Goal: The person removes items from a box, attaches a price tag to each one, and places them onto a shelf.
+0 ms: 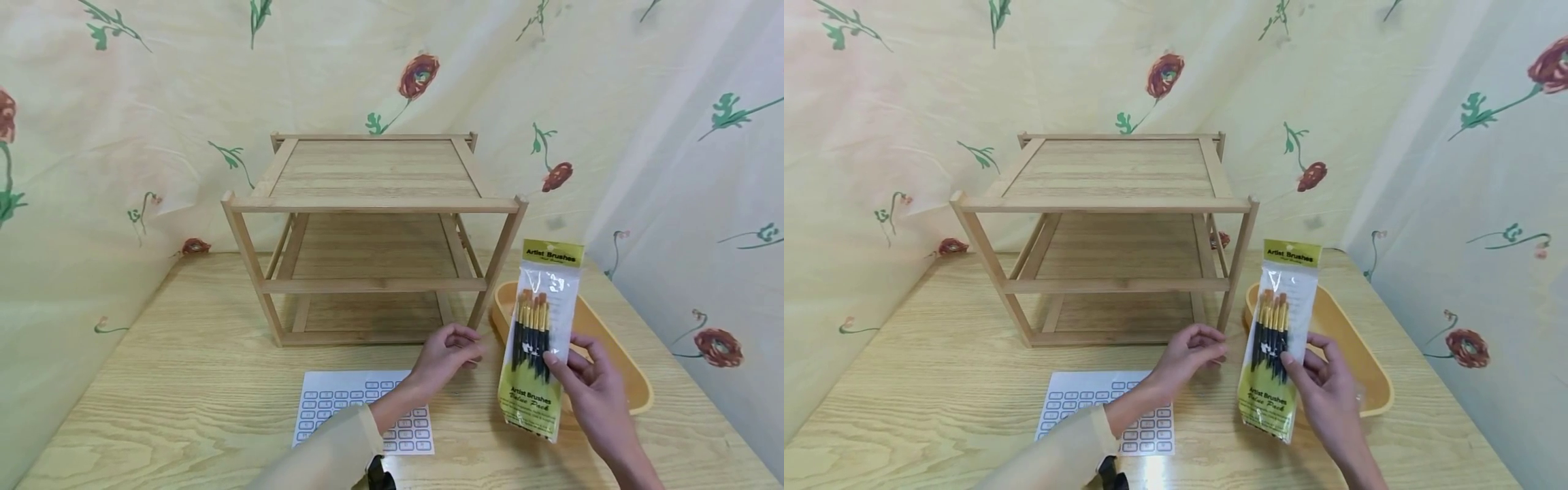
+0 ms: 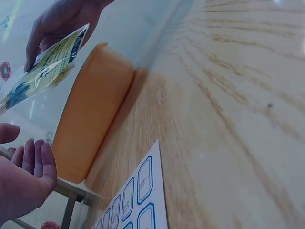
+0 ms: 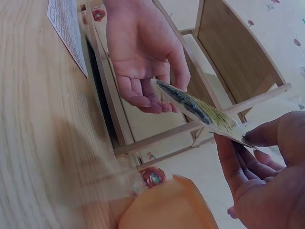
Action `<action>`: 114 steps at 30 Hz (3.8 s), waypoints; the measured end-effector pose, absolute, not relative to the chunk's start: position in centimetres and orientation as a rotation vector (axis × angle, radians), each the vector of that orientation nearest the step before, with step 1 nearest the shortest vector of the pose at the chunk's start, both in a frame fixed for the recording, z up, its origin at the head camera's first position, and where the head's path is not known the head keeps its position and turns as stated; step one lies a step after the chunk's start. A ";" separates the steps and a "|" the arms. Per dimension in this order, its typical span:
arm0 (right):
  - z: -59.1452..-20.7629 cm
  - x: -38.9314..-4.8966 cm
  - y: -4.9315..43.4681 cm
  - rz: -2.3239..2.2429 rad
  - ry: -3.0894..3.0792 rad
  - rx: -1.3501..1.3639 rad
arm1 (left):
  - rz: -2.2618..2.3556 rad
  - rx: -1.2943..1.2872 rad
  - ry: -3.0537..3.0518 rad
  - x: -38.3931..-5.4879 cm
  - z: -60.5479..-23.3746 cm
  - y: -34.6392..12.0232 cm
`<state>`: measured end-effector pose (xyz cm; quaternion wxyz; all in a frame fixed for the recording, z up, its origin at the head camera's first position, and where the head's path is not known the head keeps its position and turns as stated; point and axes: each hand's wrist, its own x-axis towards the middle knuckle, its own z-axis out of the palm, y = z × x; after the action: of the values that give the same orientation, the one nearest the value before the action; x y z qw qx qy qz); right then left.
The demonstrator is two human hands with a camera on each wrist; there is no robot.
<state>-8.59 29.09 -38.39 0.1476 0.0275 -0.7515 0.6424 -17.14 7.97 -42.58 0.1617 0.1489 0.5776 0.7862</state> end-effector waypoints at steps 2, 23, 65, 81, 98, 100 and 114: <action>-38.5 -8.5 28.9 1.848 -2.173 0.074 | 2.250 0.419 1.649 -17.2 -42.4 7.5; -39.3 -8.0 27.4 1.901 -2.192 0.091 | 2.257 0.390 1.736 -18.4 -42.8 2.0; -42.0 -6.5 25.3 1.871 -2.213 0.161 | 2.254 0.244 1.872 -19.4 -44.0 -6.3; -42.1 -7.1 24.4 1.766 -2.417 0.158 | 2.248 0.210 1.916 -19.2 -43.8 -8.2; -43.3 -8.1 24.5 1.934 -2.412 0.358 | 2.140 0.256 2.075 -18.6 -43.8 -10.6; -43.4 -8.2 24.5 1.952 -2.422 0.381 | 2.130 0.256 2.099 -18.5 -43.9 -10.8; -43.8 -8.6 24.1 1.994 -2.423 0.458 | 2.052 0.332 2.248 -18.1 -44.1 -12.0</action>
<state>-8.63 24.13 -43.82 -0.0150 0.1443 -0.7640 0.6287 -18.09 -12.01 -44.06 0.0399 0.1083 0.7337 0.6696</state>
